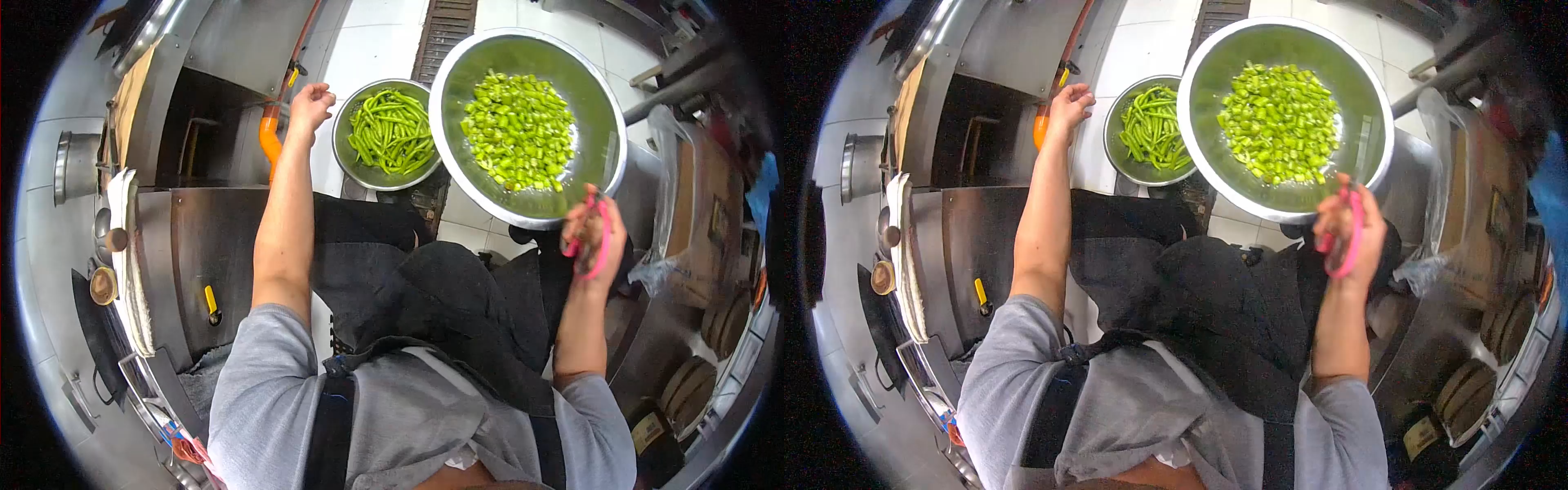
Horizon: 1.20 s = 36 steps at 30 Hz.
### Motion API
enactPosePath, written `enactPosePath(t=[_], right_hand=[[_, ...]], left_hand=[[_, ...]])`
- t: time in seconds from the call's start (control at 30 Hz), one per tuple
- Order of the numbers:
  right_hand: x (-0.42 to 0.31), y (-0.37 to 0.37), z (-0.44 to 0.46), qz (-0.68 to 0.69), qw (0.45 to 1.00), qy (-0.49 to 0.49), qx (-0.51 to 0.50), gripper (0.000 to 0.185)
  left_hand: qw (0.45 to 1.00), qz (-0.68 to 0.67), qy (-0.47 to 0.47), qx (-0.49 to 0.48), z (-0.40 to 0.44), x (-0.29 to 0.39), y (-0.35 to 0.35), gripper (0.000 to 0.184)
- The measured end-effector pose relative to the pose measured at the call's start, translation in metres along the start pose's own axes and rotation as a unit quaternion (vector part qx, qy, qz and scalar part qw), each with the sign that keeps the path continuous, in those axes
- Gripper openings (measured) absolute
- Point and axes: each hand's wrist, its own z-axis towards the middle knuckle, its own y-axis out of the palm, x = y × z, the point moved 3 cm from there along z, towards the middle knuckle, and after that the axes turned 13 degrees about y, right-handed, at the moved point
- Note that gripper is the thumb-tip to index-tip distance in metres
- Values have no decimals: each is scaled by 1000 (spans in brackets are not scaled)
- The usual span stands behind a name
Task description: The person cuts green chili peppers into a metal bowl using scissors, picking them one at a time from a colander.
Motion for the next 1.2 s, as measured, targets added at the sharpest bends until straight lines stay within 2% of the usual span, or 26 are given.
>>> enactPosePath(t=[0.03, 0.07, 0.17, 0.23, 0.27, 0.3, 0.33, 0.4, 0.43, 0.5, 0.57, 0.6, 0.67, 0.77, 0.8, 0.93, 1.03, 1.2], right_hand=[[-6, -7, 0, -32, 999, -11, 36, 49], [-11, -17, 0, -77, 994, -64, 39, 49], [-22, -36, 2, -91, 988, -66, 101, 51], [-22, -36, 8, -86, 989, -87, 84, 60], [-21, -35, 11, -89, 986, -88, 111, 67], [-22, -28, 13, -77, 984, -88, 137, 67], [-21, -29, 18, -69, 981, -95, 152, 67], [-20, -32, 25, -62, 978, -113, 164, 67], [-21, -32, 29, -63, 977, -124, 160, 66], [-22, -29, 34, -121, 971, -145, 145, 62], [-20, -40, 37, -44, 979, -90, 175, 58], [-19, -40, 38, -51, 979, -88, 178, 58], [-18, -40, 37, -149, 963, -121, 192, 57], [-18, -45, 39, -137, 968, -112, 177, 59], [-18, -39, 41, -149, 970, -136, 138, 61], [-17, -38, 40, -169, 961, -137, 172, 65], [-18, -34, 39, -189, 956, -151, 166, 68], [-17, -34, 37, -146, 966, -133, 165, 65]], left_hand=[[999, 21, -34, -27, 7, -16, -1, 36], [997, 34, -56, -49, 15, -32, 0, 37], [985, 98, -105, -99, 47, -89, 17, 37], [974, 119, -145, -129, 78, -149, 35, 44], [944, 206, -164, -198, 92, -172, 48, 47], [902, 290, -179, -265, 102, -192, 59, 50], [902, 285, -183, -267, 107, -211, 69, 50], [870, 395, -151, -255, 118, -238, 91, 53], [871, 389, -153, -258, 118, -234, 101, 53], [914, 318, -191, -163, 115, -229, 110, 46], [910, 322, -172, -197, 125, -245, 127, 52], [918, 325, -140, -177, 129, -254, 134, 54], [929, 322, -96, -154, 131, -273, 146, 60], [918, 338, -131, -164, 127, -272, 155, 62], [916, 341, -133, -163, 127, -274, 156, 63], [900, 308, -203, -234, 130, -272, 159, 67], [895, 332, -185, -235, 125, -271, 163, 68], [915, 284, -172, -229, 99, -270, 179, 66]])
